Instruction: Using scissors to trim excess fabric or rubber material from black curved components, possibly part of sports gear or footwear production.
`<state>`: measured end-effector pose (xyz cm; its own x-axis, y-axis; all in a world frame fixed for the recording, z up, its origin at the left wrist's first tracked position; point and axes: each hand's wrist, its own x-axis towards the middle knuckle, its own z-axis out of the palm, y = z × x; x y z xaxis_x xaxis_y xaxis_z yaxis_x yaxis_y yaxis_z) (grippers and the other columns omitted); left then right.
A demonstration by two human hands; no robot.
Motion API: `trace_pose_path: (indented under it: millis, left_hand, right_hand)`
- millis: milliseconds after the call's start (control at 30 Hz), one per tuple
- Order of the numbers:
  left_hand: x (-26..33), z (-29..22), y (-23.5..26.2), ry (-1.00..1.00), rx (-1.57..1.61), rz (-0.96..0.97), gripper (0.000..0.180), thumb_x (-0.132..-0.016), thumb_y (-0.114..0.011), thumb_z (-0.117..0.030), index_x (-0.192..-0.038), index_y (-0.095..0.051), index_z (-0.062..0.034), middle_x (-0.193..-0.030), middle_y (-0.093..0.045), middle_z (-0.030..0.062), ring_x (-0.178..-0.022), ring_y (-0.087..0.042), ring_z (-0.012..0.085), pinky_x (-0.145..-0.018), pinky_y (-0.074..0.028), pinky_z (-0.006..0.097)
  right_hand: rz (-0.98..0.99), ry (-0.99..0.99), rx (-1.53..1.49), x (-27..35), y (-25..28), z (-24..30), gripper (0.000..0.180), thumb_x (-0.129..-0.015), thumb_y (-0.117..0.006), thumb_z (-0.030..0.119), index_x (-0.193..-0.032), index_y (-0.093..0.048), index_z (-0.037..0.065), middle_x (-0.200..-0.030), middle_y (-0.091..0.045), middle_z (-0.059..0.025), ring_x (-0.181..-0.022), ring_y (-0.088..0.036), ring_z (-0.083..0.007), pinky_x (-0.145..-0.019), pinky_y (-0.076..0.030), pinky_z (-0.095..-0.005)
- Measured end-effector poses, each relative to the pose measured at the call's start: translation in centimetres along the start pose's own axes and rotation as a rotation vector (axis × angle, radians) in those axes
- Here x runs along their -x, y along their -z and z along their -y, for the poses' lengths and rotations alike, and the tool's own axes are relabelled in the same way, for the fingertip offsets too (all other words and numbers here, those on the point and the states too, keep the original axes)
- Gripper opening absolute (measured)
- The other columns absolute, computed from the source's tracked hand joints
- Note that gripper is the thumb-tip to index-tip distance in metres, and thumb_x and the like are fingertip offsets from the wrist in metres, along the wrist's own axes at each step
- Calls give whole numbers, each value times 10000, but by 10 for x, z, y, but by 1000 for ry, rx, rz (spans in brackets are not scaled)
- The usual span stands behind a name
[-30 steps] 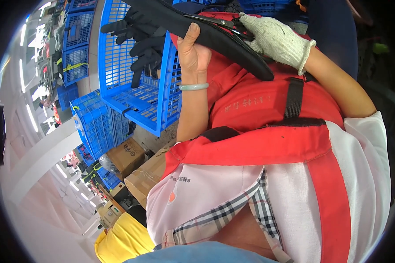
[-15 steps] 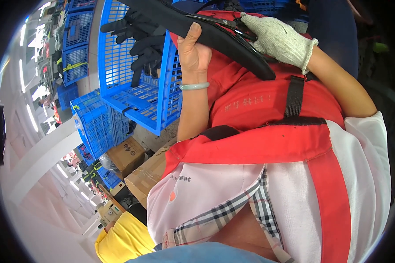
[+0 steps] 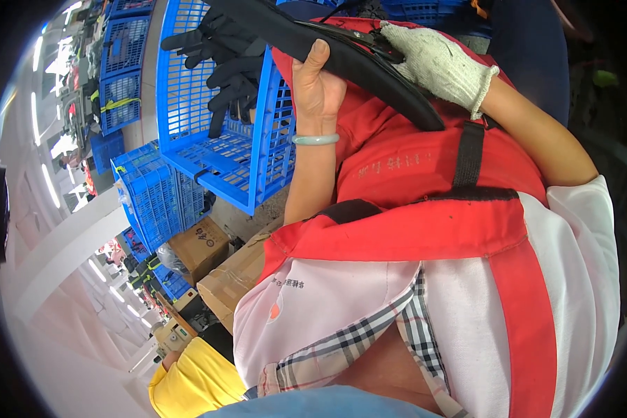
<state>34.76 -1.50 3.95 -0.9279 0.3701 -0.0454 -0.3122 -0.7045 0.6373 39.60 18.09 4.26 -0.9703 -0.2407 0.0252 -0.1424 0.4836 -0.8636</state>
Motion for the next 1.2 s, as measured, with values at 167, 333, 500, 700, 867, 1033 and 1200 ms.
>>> trace_pose_path:
  millis: [167,333,500,700,867,1033,1200]
  left_hand:
    - [12,-11,17,45,-237,1,238,-847,-669,-50,-1074,-597,-46,-997,-635,39,-928,-604,161,-864,-485,313]
    - [-8,-62,30,-189,-399,72,287,-867,-654,-113,-1118,-566,-5,-996,-631,84,-924,-622,195,-849,-514,331]
    - [-15,-64,26,-44,-226,84,338,-815,-670,-17,-1137,-567,-28,-1031,-632,83,-955,-616,208,-909,-498,350]
    - [-11,-37,13,-69,-175,13,344,-769,-662,88,-1076,-604,-56,-1011,-637,52,-947,-611,178,-907,-487,324]
    - [-9,-30,15,-74,-220,17,365,-785,-632,106,-1101,-600,-74,-1033,-637,54,-959,-616,190,-920,-494,346]
    - [-10,-24,9,-54,-161,6,361,-776,-649,99,-1093,-603,-68,-1037,-638,48,-960,-609,175,-916,-480,322]
    - [-9,-15,8,-25,-73,0,371,-765,-669,93,-1098,-599,-56,-1034,-642,47,-961,-607,166,-908,-476,301]
  right_hand:
    - [-71,42,195,1,1,3,397,-872,-609,301,-1137,-550,11,-900,-629,-195,-826,-621,-350,-709,-490,-383]
    - [-44,82,423,-5,3,9,450,-870,-601,328,-1187,-527,16,-900,-630,-198,-844,-620,-360,-716,-498,-399]
    - [-47,61,414,-14,8,0,477,-867,-610,293,-1244,-490,26,-909,-625,-209,-837,-611,-374,-712,-488,-404]
    - [-11,91,426,-20,15,-25,499,-856,-586,179,-1311,-448,32,-944,-619,-220,-877,-602,-384,-739,-480,-420]
    - [-43,168,500,-21,13,-27,431,-873,-557,161,-1274,-471,30,-953,-621,-222,-881,-603,-386,-745,-482,-414]
    - [-76,261,398,-21,8,-34,351,-901,-516,160,-1220,-508,16,-972,-627,-224,-875,-609,-380,-740,-487,-387]
    - [-49,14,-119,-25,0,-39,296,-990,-454,224,-1078,-591,-23,-873,-639,-48,-776,-592,-136,-722,-469,-265]
